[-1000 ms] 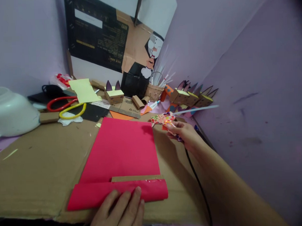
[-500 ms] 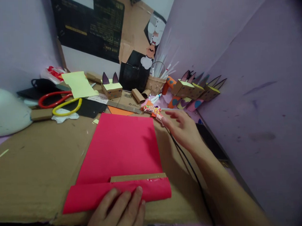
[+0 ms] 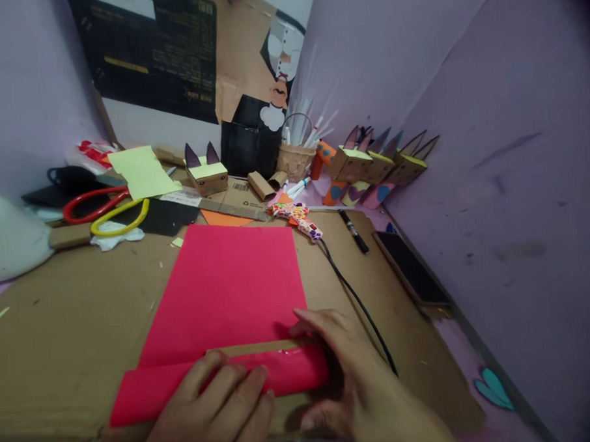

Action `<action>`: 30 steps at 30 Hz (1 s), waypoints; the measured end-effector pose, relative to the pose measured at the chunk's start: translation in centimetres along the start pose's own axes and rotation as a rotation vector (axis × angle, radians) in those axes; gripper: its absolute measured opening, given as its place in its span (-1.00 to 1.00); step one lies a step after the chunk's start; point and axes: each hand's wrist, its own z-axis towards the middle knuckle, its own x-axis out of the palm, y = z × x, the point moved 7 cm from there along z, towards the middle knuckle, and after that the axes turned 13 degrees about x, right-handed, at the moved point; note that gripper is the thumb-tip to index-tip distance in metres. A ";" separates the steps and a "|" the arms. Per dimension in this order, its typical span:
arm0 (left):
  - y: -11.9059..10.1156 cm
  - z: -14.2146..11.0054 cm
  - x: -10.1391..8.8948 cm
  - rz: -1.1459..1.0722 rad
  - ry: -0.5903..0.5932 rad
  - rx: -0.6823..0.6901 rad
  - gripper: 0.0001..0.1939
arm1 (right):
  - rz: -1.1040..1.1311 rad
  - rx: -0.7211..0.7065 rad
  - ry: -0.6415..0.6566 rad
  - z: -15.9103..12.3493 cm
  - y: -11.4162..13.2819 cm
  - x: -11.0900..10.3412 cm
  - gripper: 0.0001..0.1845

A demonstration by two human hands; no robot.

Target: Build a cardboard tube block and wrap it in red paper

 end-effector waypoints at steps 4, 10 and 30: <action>0.2 0.8 -0.1 -0.039 0.073 0.060 -0.68 | -0.119 0.013 0.077 1.1 1.3 0.2 -0.07; 0.1 0.8 0.1 -0.044 0.079 0.101 -0.68 | -0.245 -0.055 0.150 2.1 2.9 0.3 -0.15; 16.8 9.8 10.0 -0.080 0.732 -0.234 -0.54 | -0.323 -0.018 0.046 1.4 3.2 0.7 -0.07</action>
